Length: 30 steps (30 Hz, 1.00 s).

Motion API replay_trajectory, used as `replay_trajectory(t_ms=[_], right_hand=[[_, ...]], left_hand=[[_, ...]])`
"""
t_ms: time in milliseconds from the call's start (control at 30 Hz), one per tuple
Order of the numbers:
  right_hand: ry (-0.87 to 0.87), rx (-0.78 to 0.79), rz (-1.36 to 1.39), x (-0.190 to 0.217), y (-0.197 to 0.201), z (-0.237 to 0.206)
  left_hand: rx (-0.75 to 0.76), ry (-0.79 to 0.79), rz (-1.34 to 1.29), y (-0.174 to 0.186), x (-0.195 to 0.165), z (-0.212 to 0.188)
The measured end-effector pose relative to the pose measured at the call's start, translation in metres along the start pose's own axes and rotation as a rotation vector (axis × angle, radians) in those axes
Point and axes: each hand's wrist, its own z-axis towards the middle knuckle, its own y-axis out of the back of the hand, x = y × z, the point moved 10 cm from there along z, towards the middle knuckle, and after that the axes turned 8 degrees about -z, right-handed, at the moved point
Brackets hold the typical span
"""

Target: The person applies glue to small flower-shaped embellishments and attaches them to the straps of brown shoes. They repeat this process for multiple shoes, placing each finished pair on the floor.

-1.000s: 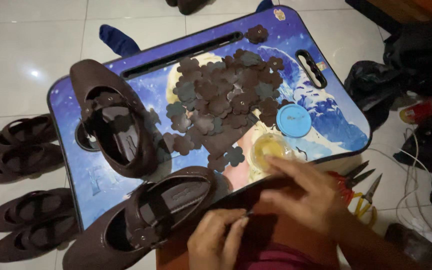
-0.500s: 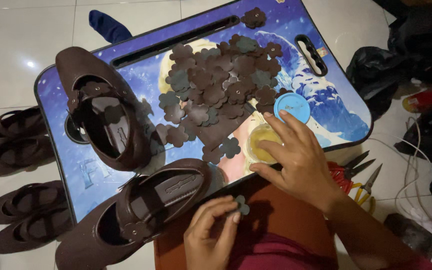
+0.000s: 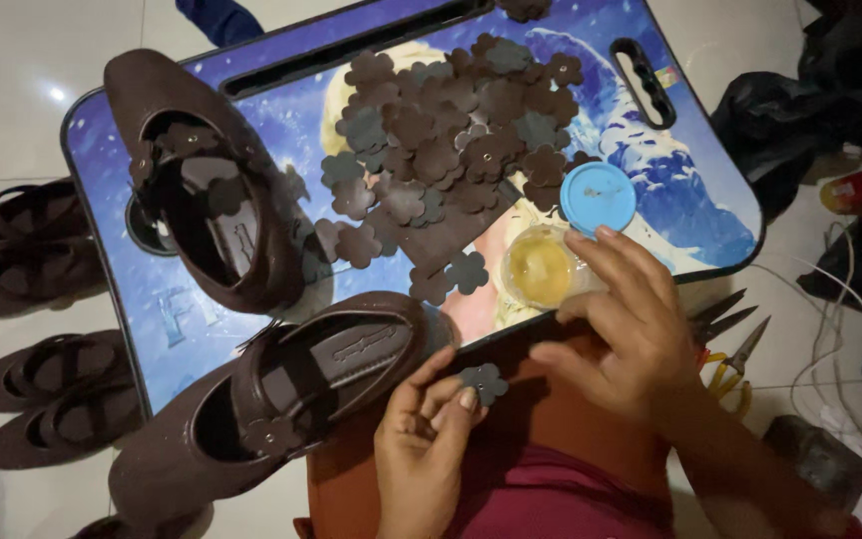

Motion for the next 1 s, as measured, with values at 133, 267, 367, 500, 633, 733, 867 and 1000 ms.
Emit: replay_trajectory(t_ms=[133, 267, 367, 500, 633, 733, 867, 1000], right_hand=[[0.041, 0.102, 0.230, 0.019, -0.004, -0.014], [0.122, 0.192, 0.300, 0.046, -0.022, -0.031], [0.129, 0.165, 0.255, 0.055, -0.032, -0.036], [0.215, 0.119, 0.193, 0.070, -0.035, -0.040], [0.287, 0.136, 0.156, 0.076, -0.035, -0.043], [0.246, 0.140, 0.114, 0.070, -0.037, -0.042], [0.212, 0.129, 0.099, 0.070, -0.041, -0.043], [0.259, 0.142, 0.126, 0.078, -0.044, -0.048]], left_hand=[[0.033, 0.024, -0.018, -0.003, -0.004, -0.001], [0.038, 0.063, -0.026, -0.001, -0.004, -0.002], [0.024, 0.086, -0.029, 0.004, -0.003, -0.003], [0.069, 0.045, -0.105, 0.004, -0.008, -0.005], [0.068, 0.064, -0.128, 0.010, -0.009, -0.007], [0.054, 0.075, -0.093, 0.013, -0.009, -0.006], [0.062, 0.072, -0.071, 0.014, -0.011, -0.007], [0.075, 0.078, -0.103, 0.016, -0.012, -0.010]])
